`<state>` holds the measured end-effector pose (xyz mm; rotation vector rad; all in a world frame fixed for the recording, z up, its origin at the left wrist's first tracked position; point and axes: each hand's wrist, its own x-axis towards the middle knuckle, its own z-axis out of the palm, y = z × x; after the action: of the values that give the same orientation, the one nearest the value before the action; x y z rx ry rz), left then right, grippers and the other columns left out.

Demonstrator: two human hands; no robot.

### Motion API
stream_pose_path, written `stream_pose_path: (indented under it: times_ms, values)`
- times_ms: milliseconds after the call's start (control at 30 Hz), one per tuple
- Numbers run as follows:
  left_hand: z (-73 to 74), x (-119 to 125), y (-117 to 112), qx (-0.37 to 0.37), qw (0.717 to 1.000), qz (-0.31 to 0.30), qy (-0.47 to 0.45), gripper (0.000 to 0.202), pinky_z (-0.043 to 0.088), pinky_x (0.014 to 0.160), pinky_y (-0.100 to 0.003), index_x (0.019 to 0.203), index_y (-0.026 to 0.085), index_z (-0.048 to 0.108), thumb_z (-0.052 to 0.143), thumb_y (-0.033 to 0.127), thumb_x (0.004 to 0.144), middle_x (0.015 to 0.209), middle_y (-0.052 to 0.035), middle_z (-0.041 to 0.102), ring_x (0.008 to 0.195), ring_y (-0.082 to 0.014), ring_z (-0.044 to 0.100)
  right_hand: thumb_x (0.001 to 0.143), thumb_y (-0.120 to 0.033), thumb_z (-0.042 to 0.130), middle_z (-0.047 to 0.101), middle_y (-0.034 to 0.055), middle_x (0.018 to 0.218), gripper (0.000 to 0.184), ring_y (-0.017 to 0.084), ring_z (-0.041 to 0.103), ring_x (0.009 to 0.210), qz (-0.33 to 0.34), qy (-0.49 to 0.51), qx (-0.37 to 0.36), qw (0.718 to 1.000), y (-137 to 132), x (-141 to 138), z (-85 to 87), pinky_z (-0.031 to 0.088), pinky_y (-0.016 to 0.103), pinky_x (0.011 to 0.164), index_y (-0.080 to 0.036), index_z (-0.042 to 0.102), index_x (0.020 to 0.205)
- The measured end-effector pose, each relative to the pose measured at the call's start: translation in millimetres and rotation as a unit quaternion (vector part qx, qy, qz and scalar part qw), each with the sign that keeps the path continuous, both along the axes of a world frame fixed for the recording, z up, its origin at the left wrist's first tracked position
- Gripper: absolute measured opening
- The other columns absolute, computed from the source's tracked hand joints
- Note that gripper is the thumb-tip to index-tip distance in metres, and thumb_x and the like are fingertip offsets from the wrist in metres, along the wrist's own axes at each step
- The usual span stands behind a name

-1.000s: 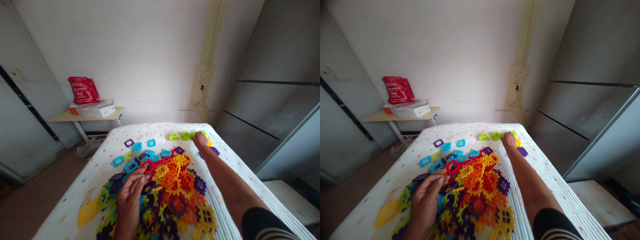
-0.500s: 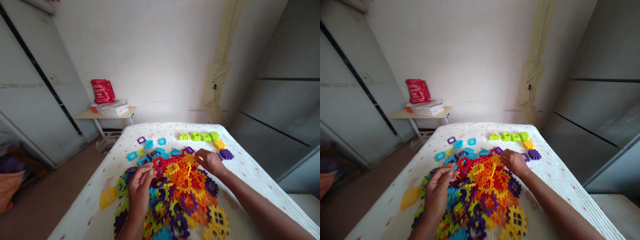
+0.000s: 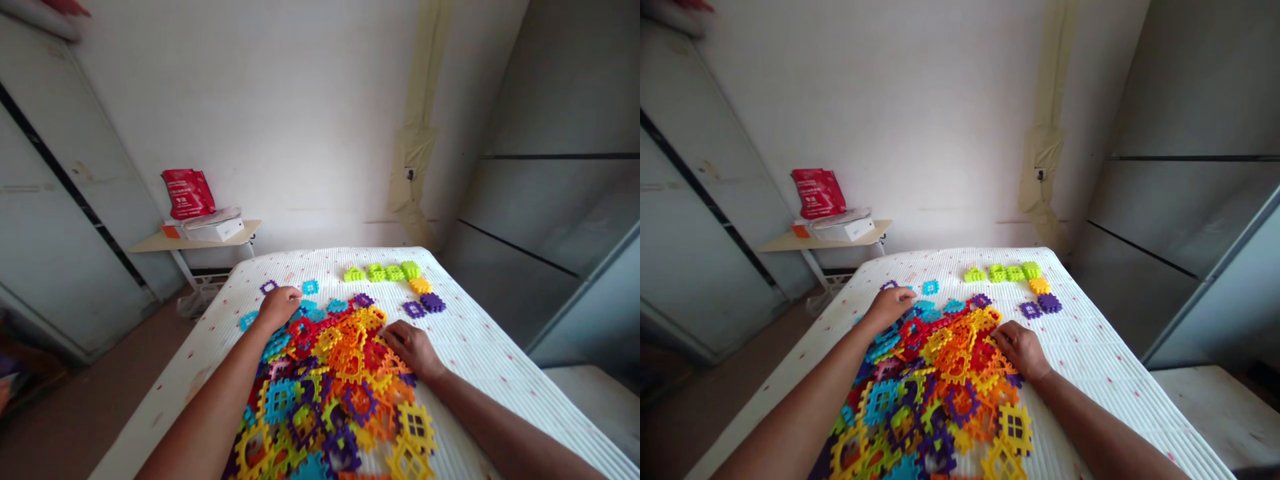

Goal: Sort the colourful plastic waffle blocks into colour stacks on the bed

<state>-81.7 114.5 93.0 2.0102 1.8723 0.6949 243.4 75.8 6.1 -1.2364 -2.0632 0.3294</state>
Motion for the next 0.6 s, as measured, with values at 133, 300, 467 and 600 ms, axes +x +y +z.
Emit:
stream_pose_path:
  times_ms: [133,300,467,600]
  values:
    - [-15.6,5.0,43.3,-0.062,0.997,-0.033,0.029,0.035,0.046,0.087,-0.027,0.09,0.022,0.072,0.067,0.018,0.056,0.107,-0.0059,0.071,0.098,-0.0229,0.064,0.091,-0.038,0.041,0.065,0.0045,0.077,0.032,0.015,0.061,0.071,0.004,0.005,-0.003,1.0,-0.1,-2.2,3.0,0.046,0.025,0.066,-0.019,0.064,0.08]
    - [-27.0,6.9,61.0,-0.113,0.991,-0.053,0.047,0.033,0.047,0.087,-0.029,0.083,0.022,0.072,0.068,0.018,0.05,0.107,-0.0059,0.071,0.099,-0.0253,0.064,0.091,-0.035,0.042,0.064,0.005,0.079,0.03,0.015,0.061,0.072,0.002,-0.006,-0.018,1.0,-1.2,-3.1,6.0,0.045,0.024,0.068,-0.019,0.064,0.081]
    - [-22.3,6.0,58.5,-0.114,0.991,-0.049,0.04,0.033,0.049,0.081,-0.029,0.081,0.023,0.07,0.068,0.02,0.048,0.098,-0.0033,0.073,0.092,-0.0246,0.066,0.091,-0.032,0.044,0.065,0.0048,0.081,0.027,0.014,0.061,0.075,0.004,-0.012,-0.022,1.0,0.7,-3.1,3.7,0.045,0.024,0.07,-0.018,0.065,0.082]
    - [-10.5,4.8,49.0,-0.061,0.998,-0.019,0.025,0.043,0.047,0.086,-0.029,0.092,0.019,0.069,0.064,0.016,0.049,0.104,-0.0075,0.07,0.1,-0.0262,0.063,0.09,-0.032,0.046,0.066,0.0047,0.081,0.026,0.014,0.062,0.075,0.001,-0.007,-0.024,1.0,2.4,-2.7,2.1,0.045,0.023,0.07,-0.018,0.066,0.081]
